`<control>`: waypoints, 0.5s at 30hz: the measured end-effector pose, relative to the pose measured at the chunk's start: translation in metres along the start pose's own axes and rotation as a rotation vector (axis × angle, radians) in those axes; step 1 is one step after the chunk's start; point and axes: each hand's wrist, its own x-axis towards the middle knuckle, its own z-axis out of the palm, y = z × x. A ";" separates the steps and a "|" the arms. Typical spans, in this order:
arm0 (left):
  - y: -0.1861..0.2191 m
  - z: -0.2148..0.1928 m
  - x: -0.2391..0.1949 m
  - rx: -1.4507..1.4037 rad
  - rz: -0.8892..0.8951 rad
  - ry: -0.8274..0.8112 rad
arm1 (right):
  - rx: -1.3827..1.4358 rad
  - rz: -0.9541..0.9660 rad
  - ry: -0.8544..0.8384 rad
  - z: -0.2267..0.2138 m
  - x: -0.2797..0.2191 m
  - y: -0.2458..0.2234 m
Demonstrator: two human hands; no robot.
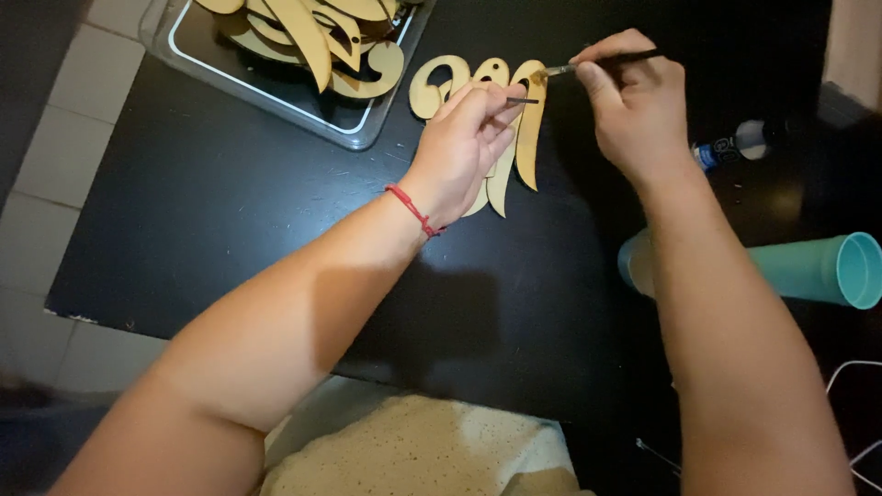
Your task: Applying glue or paint to wooden letters and decorative cutouts using a brush for assembly.
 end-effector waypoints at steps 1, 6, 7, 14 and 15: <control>0.000 0.000 0.000 -0.010 0.009 0.001 | -0.002 -0.012 -0.015 0.000 -0.003 -0.003; -0.006 -0.004 0.005 -0.047 0.017 0.020 | -0.071 0.007 -0.197 -0.013 -0.030 -0.031; -0.007 -0.005 0.006 -0.041 0.024 0.001 | 0.018 0.007 -0.215 -0.016 -0.038 -0.038; 0.002 0.003 -0.004 -0.019 0.034 -0.007 | 0.155 0.182 -0.222 -0.039 -0.055 -0.068; 0.002 0.004 -0.004 -0.017 0.032 -0.010 | 0.154 0.184 -0.220 -0.033 -0.054 -0.066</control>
